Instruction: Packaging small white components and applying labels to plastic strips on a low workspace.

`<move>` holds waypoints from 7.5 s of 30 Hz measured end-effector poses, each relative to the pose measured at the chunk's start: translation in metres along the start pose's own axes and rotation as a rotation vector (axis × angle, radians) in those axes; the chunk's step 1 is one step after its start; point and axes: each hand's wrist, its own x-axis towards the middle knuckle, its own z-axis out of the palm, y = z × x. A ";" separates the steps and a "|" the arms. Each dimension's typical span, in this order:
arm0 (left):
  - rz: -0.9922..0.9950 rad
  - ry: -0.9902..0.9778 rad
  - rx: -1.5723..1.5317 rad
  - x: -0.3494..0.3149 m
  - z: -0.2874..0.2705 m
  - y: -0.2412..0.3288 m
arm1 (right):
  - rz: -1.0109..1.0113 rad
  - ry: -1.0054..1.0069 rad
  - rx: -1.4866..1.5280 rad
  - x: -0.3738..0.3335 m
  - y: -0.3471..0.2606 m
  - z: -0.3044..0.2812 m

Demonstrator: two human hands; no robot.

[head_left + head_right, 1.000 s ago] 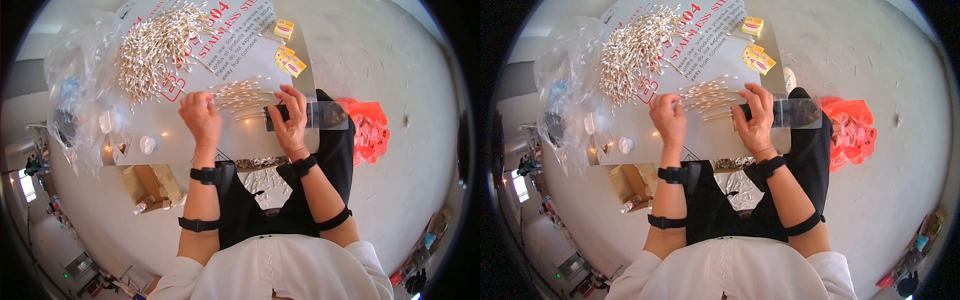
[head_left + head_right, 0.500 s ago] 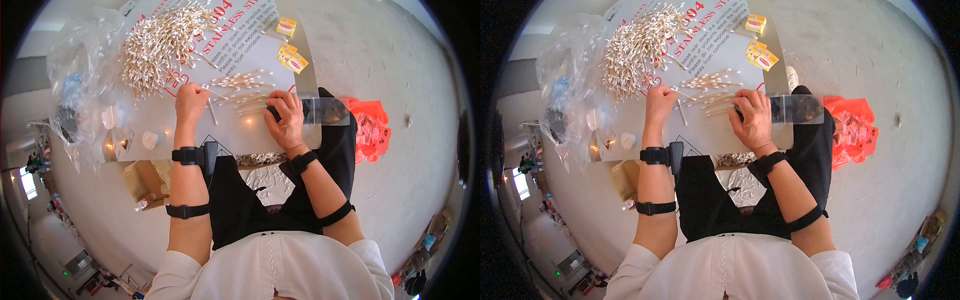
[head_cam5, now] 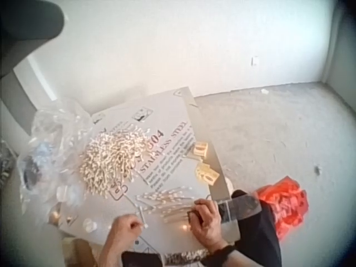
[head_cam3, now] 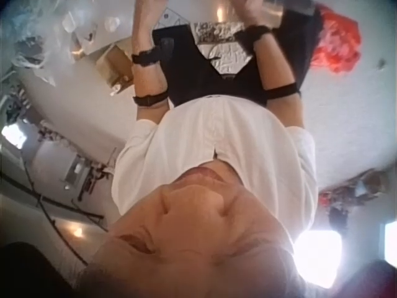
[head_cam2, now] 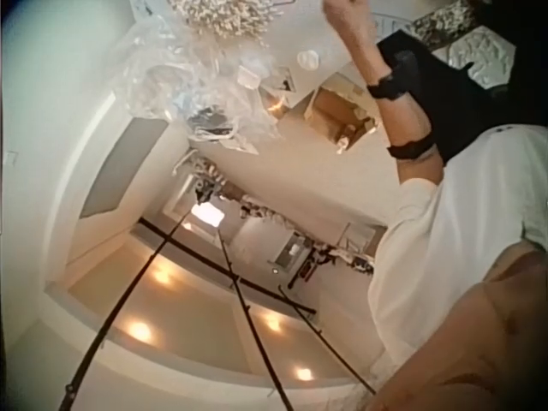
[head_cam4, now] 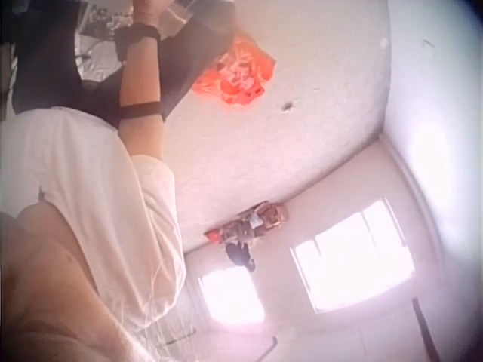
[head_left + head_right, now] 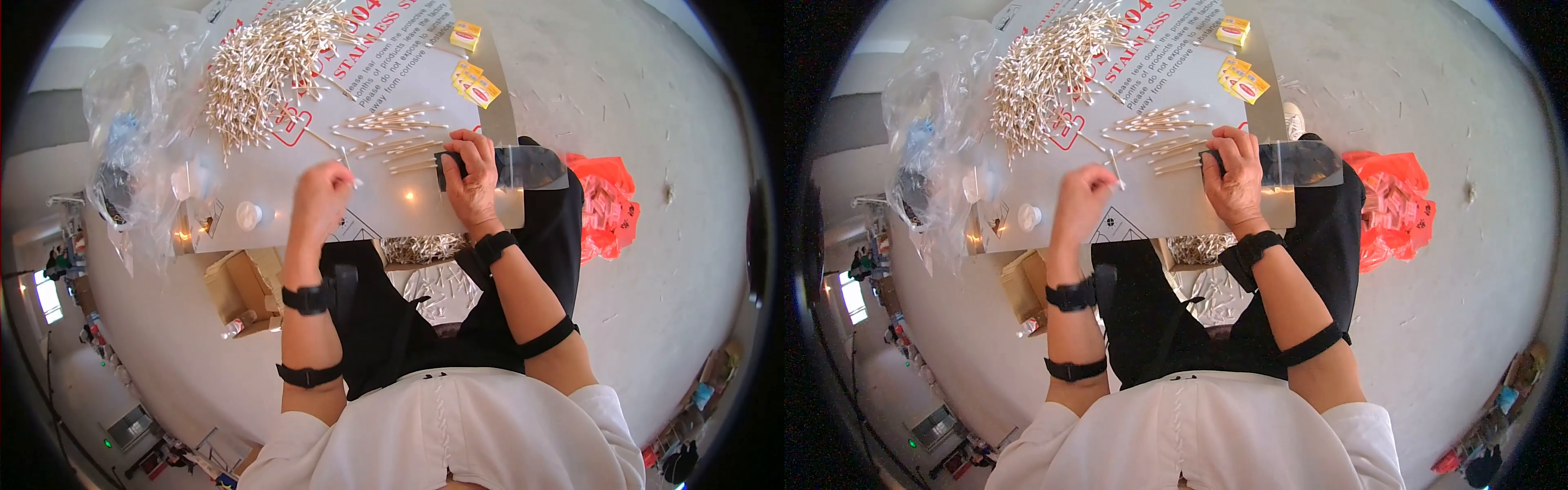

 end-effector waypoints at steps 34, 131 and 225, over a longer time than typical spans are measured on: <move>0.541 0.188 0.520 0.032 0.055 0.018 | -0.083 -0.192 -0.162 0.002 -0.004 -0.002; 0.297 0.352 0.382 0.016 0.004 -0.057 | -0.206 -0.275 -0.124 0.041 0.009 0.025; 0.516 0.324 0.474 0.071 0.045 -0.010 | -0.096 -0.234 -0.185 0.006 -0.012 0.036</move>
